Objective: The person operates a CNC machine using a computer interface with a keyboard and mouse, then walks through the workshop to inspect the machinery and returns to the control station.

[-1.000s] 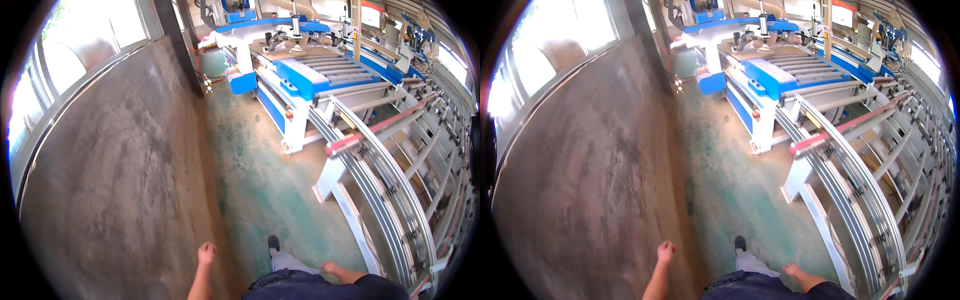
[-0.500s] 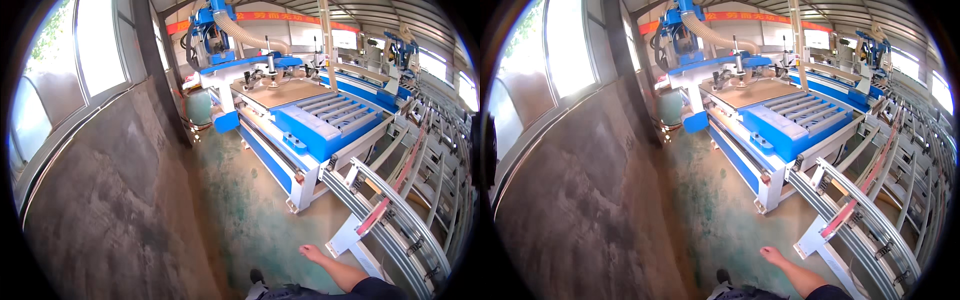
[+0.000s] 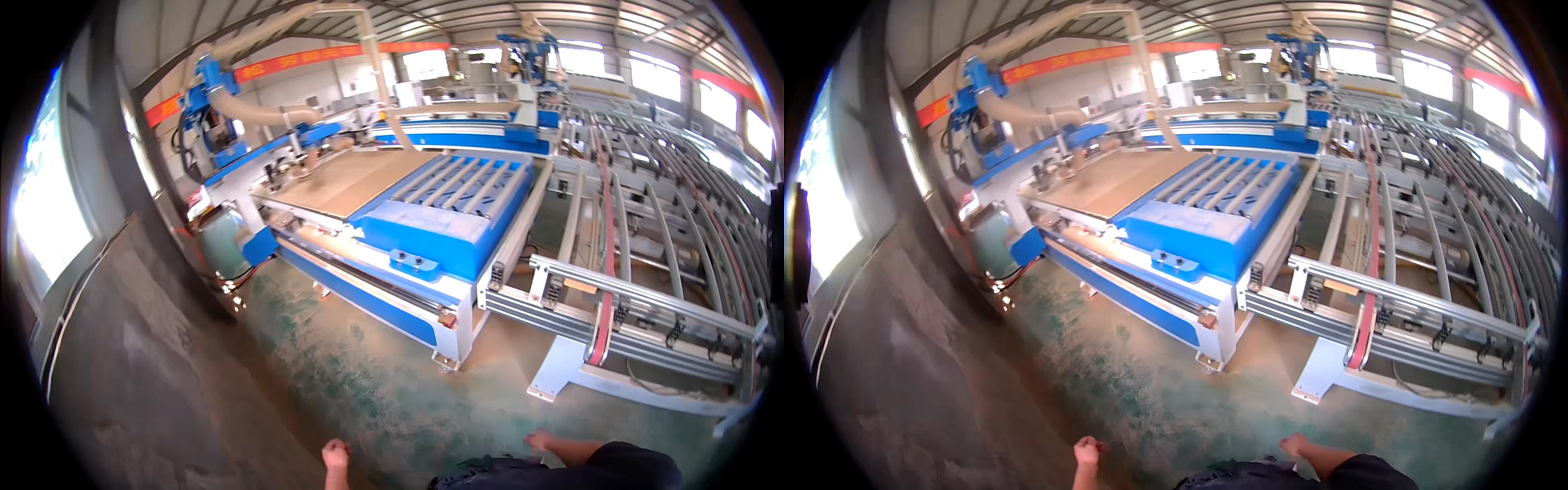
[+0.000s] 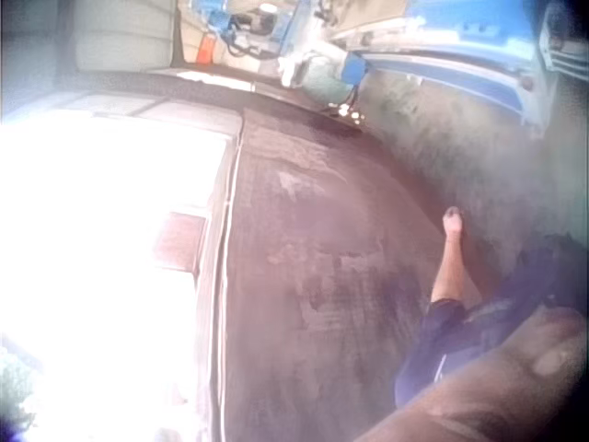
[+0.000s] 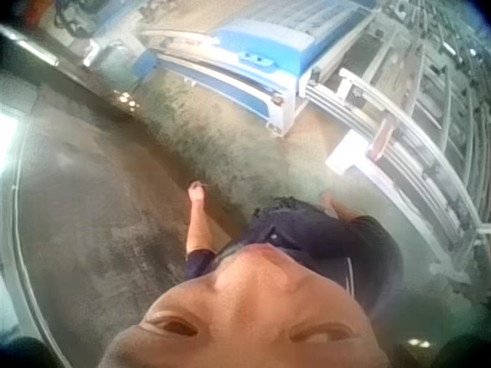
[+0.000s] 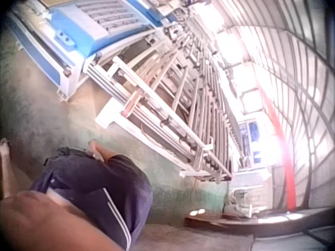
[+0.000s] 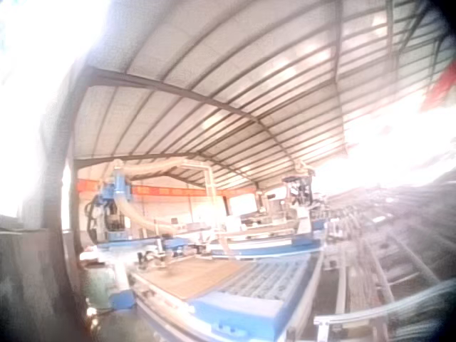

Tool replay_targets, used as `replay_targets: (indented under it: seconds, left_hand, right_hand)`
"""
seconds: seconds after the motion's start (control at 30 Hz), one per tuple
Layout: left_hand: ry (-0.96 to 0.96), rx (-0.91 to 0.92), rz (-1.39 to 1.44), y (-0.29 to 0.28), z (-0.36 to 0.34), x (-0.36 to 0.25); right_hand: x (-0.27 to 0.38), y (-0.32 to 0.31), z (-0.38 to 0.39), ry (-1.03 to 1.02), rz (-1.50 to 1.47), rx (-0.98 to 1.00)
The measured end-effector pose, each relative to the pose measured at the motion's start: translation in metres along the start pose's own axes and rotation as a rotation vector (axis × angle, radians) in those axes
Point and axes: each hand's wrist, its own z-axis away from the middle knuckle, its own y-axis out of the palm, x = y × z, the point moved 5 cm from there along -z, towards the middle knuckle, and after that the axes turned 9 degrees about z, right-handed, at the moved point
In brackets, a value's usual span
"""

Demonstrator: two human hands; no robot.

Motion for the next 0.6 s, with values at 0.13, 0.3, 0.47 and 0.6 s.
replay_targets:
  seconds: [0.13,0.3,0.47,0.6]
  left_hand:
    - [0.550,0.493,-0.689,0.033,0.028,0.078]
    - [-0.411,0.473,-0.418,-0.001,0.104,0.224]
    - [-0.488,0.363,-0.402,-0.004,0.144,0.212]
    - [-0.518,0.278,-0.345,0.007,0.165,0.211]
  right_hand:
    - [0.016,-0.068,-0.006,0.354,-0.593,-0.055]
    - [0.021,-0.089,-0.003,0.255,-0.868,-0.331]
    - [-0.004,-0.034,-0.006,0.250,-0.819,-0.082]
    - [-0.034,-0.006,-0.009,0.189,-0.559,-0.125]
